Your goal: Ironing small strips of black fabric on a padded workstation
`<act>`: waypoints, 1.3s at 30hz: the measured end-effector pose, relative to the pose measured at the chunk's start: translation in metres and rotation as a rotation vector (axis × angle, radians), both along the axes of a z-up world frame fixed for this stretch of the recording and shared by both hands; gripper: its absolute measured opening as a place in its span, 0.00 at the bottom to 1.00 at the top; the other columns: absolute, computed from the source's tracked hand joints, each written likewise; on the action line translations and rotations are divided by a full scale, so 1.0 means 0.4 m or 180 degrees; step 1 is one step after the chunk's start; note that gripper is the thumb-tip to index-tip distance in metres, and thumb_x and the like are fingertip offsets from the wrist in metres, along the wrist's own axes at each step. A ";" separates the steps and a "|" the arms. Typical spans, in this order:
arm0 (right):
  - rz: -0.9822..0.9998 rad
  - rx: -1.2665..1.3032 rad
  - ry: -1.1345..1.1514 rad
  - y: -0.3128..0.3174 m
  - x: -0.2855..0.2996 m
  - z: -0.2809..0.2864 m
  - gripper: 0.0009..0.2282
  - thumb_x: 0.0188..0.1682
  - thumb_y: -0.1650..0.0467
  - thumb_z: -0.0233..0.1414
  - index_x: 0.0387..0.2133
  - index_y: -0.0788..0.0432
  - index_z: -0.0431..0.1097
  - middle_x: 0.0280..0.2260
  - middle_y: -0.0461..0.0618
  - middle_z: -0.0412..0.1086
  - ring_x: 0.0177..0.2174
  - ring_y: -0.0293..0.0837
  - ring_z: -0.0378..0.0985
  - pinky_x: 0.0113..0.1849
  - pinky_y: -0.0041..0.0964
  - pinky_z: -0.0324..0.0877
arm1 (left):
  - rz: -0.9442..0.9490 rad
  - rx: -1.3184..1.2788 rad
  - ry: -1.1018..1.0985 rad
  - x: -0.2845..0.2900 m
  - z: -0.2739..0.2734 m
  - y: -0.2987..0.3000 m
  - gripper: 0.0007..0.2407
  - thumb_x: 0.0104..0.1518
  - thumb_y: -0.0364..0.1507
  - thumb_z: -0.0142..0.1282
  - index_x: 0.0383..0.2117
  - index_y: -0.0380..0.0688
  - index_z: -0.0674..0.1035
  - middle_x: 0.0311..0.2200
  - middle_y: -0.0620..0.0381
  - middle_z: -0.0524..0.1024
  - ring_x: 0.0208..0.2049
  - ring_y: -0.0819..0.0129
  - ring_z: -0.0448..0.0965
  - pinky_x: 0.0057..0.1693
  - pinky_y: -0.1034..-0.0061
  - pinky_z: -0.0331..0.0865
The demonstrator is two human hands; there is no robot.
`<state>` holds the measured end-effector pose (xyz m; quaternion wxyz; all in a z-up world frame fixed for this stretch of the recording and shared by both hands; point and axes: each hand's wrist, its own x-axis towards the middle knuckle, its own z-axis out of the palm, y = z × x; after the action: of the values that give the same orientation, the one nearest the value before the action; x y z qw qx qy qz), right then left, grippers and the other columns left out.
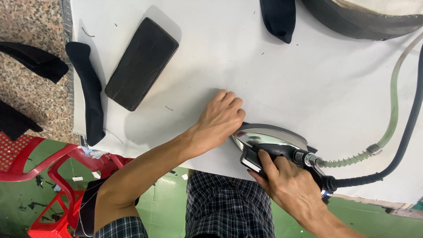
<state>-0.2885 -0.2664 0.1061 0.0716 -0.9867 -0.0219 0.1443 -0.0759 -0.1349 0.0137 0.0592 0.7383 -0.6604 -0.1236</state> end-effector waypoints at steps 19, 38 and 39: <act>-0.0144 0.0085 0.0085 0.019 0.055 0.029 0.23 0.53 0.51 0.48 0.51 0.55 0.65 0.21 0.44 0.65 0.16 0.38 0.69 0.12 0.35 0.65 | 0.0453 -0.1079 0.0689 0.115 0.082 0.080 0.06 0.57 0.25 0.64 0.27 0.44 0.77 0.30 0.56 0.71 0.34 0.58 0.70 0.43 0.68 0.63; -0.0516 0.0130 0.0374 -0.054 -0.069 0.036 0.24 0.51 0.50 0.46 0.56 0.47 0.62 0.22 0.42 0.70 0.16 0.44 0.75 0.17 0.40 0.72 | 0.0399 -0.0696 0.0847 -0.057 -0.039 0.067 0.03 0.56 0.23 0.62 0.29 0.44 0.78 0.29 0.59 0.67 0.35 0.63 0.68 0.44 0.70 0.63; -0.0389 0.0208 0.0430 -0.068 -0.087 0.031 0.26 0.51 0.50 0.46 0.56 0.51 0.62 0.23 0.44 0.70 0.12 0.46 0.69 0.10 0.42 0.69 | 0.0330 -0.0426 0.0735 -0.054 -0.030 0.062 0.04 0.56 0.22 0.61 0.34 0.45 0.80 0.33 0.57 0.71 0.37 0.61 0.68 0.44 0.68 0.62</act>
<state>-0.3232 -0.2936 0.1184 0.1138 -0.9713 0.0386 0.2051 -0.0974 -0.1101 0.0018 0.1902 0.7467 -0.6169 -0.1602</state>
